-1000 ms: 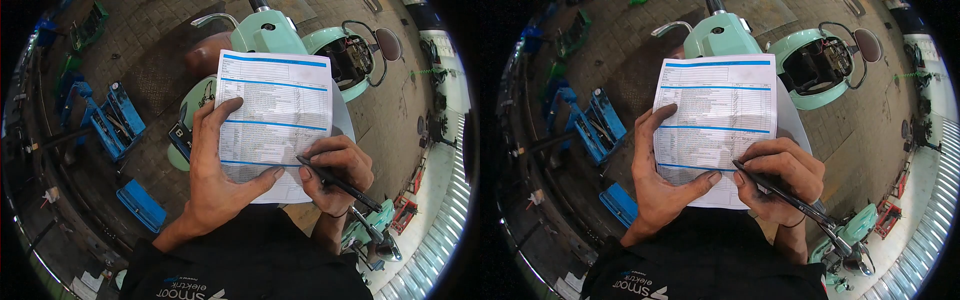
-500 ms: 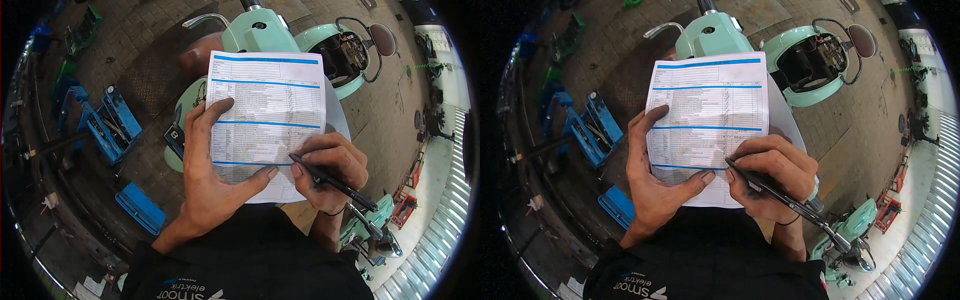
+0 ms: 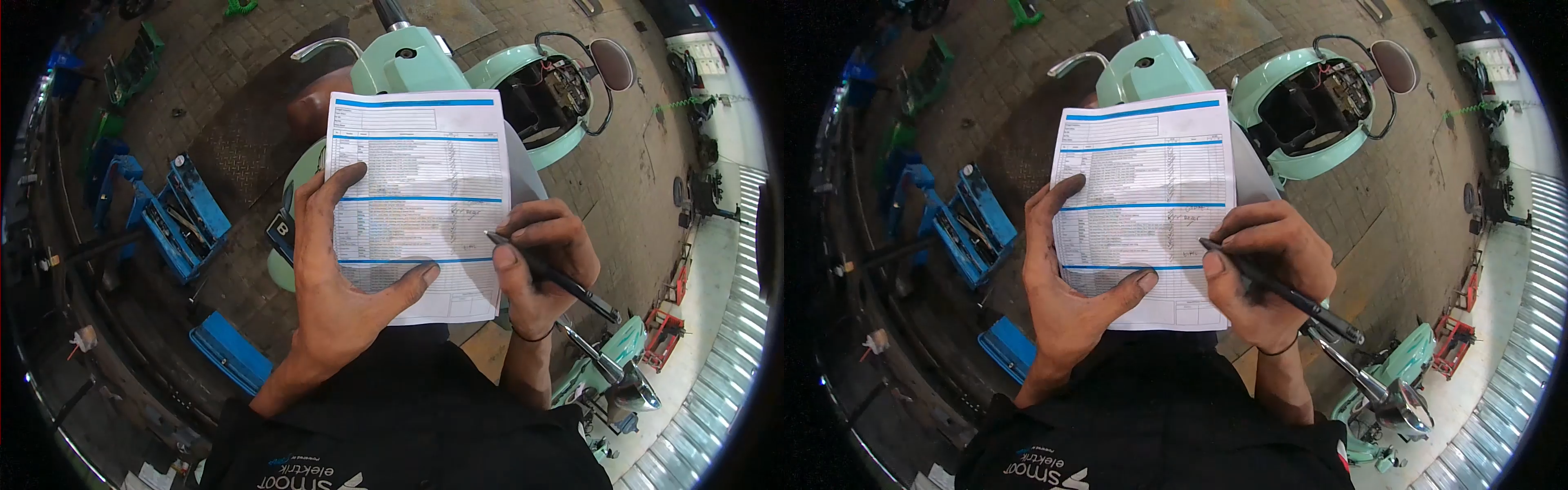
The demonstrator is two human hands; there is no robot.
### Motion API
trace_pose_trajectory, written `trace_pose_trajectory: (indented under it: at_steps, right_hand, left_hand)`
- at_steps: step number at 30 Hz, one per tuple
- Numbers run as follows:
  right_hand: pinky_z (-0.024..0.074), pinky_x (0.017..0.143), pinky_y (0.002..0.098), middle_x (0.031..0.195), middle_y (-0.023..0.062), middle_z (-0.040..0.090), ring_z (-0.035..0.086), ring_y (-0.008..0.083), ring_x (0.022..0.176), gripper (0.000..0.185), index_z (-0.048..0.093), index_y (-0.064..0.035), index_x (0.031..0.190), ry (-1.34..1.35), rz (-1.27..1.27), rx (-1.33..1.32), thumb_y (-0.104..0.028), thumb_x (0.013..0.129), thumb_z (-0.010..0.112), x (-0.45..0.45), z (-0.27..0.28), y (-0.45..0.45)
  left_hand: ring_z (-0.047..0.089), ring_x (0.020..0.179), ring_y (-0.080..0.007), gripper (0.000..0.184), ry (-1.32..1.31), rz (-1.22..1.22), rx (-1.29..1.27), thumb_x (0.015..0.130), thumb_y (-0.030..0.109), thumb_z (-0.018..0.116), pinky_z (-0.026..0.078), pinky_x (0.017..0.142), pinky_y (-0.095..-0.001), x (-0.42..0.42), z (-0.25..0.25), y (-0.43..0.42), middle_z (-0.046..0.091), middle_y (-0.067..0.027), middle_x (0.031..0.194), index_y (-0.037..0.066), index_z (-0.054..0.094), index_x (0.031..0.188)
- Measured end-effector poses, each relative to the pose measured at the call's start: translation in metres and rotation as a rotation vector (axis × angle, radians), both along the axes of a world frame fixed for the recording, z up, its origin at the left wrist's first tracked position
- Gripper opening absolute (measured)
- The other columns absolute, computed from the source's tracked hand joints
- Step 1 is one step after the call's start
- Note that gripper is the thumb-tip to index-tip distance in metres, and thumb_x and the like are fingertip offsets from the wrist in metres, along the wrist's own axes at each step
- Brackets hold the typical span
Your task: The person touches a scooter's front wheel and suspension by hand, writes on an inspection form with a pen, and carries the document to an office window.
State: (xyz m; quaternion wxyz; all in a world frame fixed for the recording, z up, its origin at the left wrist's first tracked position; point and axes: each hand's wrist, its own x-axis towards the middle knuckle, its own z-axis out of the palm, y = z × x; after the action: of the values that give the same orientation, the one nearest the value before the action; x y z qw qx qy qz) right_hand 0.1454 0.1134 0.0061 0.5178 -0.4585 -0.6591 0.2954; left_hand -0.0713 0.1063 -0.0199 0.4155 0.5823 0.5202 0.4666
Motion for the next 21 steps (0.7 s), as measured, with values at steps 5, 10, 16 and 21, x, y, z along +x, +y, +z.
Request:
trace_pose_trajectory:
  at_steps: [5, 10, 16, 21]
  right_hand:
    - [0.0546, 0.073, 0.0289, 0.106, 0.02, 0.064, 0.067, 0.0192, 0.083, 0.021, 0.063, 0.0048, 0.102, 0.152, -0.113, -0.002, -0.009, 0.091, 0.074, -0.001, -0.01, -0.004]
    - [0.0538, 0.067, 0.0297, 0.111, 0.0213, 0.062, 0.067, 0.0169, 0.078, 0.026, 0.062, 0.0059, 0.109, 0.241, -0.113, 0.082, -0.019, 0.103, 0.061, -0.007, -0.01, 0.0]
    - [0.0533, 0.064, 0.03, 0.111, 0.0176, 0.062, 0.066, 0.0172, 0.071, 0.034, 0.061, 0.0054, 0.112, 0.276, -0.158, 0.14, -0.027, 0.109, 0.051, -0.01, -0.016, 0.0]
    - [0.0542, 0.071, 0.0303, 0.105, 0.0121, 0.066, 0.068, 0.0157, 0.079, 0.028, 0.06, 0.0052, 0.114, 0.27, -0.141, 0.138, -0.021, 0.109, 0.051, -0.006, -0.021, -0.003]
  left_hand:
    - [0.051, 0.128, -0.0345, 0.093, 0.063, 0.024, 0.086, 0.064, 0.014, 0.093, 0.043, 0.109, -0.0457, 0.001, 0.001, 0.001, 0.046, -0.0198, 0.134, 0.0, 0.046, 0.143]
    - [0.052, 0.128, -0.0341, 0.094, 0.097, 0.057, 0.173, 0.063, 0.013, 0.094, 0.044, 0.108, -0.0456, 0.003, -0.002, 0.0, 0.046, -0.0195, 0.136, 0.001, 0.047, 0.143]
    - [0.05, 0.132, -0.0283, 0.094, 0.097, 0.03, 0.231, 0.065, 0.011, 0.091, 0.044, 0.111, -0.0409, 0.001, 0.001, -0.002, 0.045, -0.0161, 0.138, -0.002, 0.045, 0.146]
    - [0.056, 0.128, -0.0272, 0.091, -0.251, 0.001, 0.174, 0.068, 0.006, 0.089, 0.047, 0.109, -0.0388, -0.002, 0.004, -0.015, 0.052, -0.0179, 0.137, -0.004, 0.043, 0.146]
